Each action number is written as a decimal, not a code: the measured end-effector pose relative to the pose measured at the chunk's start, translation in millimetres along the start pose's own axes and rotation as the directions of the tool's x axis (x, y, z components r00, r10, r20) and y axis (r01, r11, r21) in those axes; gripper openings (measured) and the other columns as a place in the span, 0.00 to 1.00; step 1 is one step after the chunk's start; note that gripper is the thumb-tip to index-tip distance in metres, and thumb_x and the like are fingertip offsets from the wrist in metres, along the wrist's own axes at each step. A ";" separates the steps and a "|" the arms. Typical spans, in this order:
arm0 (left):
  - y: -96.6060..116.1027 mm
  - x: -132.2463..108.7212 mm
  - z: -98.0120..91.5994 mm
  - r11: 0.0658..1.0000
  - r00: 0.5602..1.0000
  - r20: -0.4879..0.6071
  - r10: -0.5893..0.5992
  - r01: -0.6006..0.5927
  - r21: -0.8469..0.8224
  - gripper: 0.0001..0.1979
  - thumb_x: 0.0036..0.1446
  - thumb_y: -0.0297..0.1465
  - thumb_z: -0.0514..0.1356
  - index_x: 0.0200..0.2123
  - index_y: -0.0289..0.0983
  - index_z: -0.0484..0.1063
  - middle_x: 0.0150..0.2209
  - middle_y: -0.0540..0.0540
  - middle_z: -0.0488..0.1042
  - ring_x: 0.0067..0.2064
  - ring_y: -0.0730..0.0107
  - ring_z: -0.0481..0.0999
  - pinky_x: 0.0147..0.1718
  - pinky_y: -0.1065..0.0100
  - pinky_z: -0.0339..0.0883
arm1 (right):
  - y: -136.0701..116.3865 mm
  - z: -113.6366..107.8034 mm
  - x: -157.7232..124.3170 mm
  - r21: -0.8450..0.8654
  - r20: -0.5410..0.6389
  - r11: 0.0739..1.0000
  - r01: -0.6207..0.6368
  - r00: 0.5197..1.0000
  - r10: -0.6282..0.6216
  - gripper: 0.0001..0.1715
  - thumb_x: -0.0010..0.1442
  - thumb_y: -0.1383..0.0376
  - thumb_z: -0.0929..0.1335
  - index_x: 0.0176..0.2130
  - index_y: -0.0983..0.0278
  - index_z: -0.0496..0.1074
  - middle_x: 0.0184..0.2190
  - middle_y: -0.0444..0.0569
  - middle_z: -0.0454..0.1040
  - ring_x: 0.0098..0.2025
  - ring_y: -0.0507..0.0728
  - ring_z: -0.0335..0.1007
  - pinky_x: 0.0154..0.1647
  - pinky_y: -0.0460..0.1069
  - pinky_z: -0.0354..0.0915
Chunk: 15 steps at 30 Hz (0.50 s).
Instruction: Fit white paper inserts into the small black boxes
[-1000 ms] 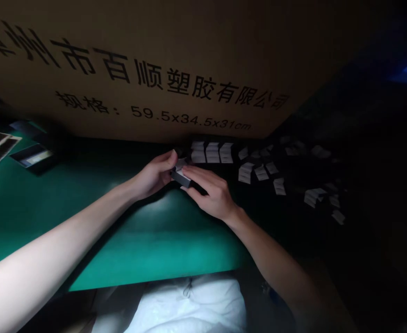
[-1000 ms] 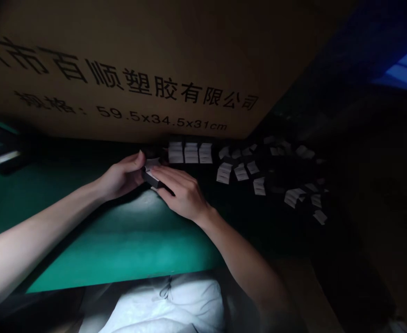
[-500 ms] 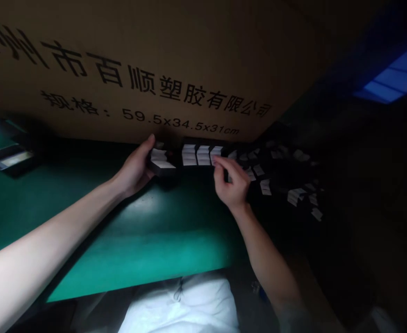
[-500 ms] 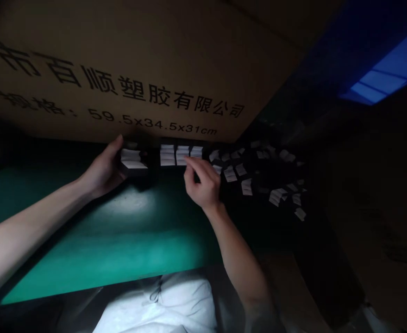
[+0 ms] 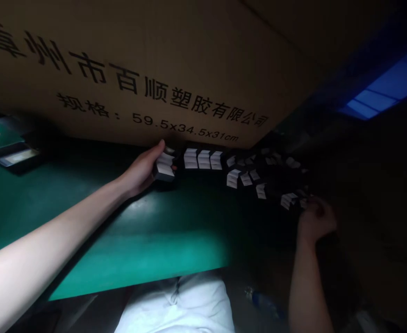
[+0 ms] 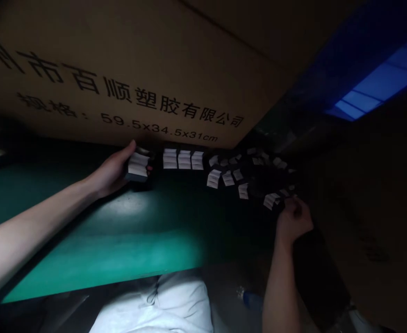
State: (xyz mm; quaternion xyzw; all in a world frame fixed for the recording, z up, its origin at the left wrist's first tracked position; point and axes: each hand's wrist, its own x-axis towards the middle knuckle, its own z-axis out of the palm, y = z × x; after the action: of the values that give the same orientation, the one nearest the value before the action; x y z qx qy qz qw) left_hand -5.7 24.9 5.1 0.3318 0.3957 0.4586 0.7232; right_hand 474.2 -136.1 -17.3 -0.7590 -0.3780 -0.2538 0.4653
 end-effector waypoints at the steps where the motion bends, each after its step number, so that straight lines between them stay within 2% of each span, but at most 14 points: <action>1: 0.6 -0.6 0.8 1.000 1.000 -0.001 -0.005 0.005 -0.007 0.20 0.67 0.47 0.64 0.41 0.33 0.78 0.31 0.42 0.82 0.27 0.65 0.82 0.23 0.70 0.74 | 15.0 -6.5 1.0 -0.055 0.035 0.998 0.017 0.999 -0.015 0.18 0.60 0.61 0.64 0.41 0.66 0.80 0.38 0.64 0.82 0.41 0.69 0.82 0.44 0.61 0.76; 4: 1.2 -1.8 1.7 1.000 1.000 0.011 -0.012 0.013 -0.019 0.19 0.68 0.46 0.64 0.40 0.34 0.78 0.30 0.43 0.82 0.26 0.65 0.82 0.24 0.70 0.75 | 48.3 -15.3 -1.7 -0.142 0.185 0.985 0.100 0.980 -0.073 0.17 0.57 0.57 0.65 0.36 0.62 0.80 0.38 0.65 0.82 0.43 0.71 0.80 0.48 0.64 0.74; 8: -0.7 -0.9 0.0 1.000 1.000 0.010 -0.015 0.016 -0.008 0.20 0.68 0.46 0.63 0.41 0.33 0.79 0.30 0.42 0.82 0.26 0.65 0.82 0.24 0.70 0.75 | 72.7 -3.3 -9.5 -0.146 0.361 0.969 0.199 0.923 -0.136 0.20 0.55 0.52 0.65 0.35 0.63 0.79 0.43 0.62 0.81 0.49 0.70 0.77 0.56 0.68 0.72; 11: -1.6 0.0 -0.7 1.000 1.000 0.012 -0.016 0.016 -0.007 0.20 0.68 0.46 0.64 0.41 0.33 0.79 0.30 0.42 0.83 0.27 0.64 0.82 0.24 0.70 0.75 | 81.4 11.7 -10.2 -0.153 0.390 0.966 0.209 0.911 -0.135 0.21 0.57 0.52 0.63 0.35 0.63 0.78 0.47 0.63 0.79 0.53 0.68 0.75 0.58 0.67 0.71; 15: -0.7 -0.4 -0.5 0.999 0.999 0.025 -0.025 0.025 -0.022 0.18 0.69 0.44 0.63 0.40 0.33 0.79 0.30 0.42 0.82 0.26 0.66 0.82 0.23 0.71 0.75 | 82.0 28.2 -2.1 -0.128 0.400 0.968 0.214 0.904 -0.147 0.21 0.57 0.51 0.64 0.35 0.62 0.79 0.47 0.63 0.79 0.53 0.67 0.75 0.59 0.64 0.72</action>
State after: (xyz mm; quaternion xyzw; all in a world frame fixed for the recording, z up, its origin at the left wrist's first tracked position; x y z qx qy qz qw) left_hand -5.9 24.4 4.4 0.3243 0.3855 0.4499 0.7374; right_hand 540.4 -134.5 -73.3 -0.7924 -0.5086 -0.1717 0.2898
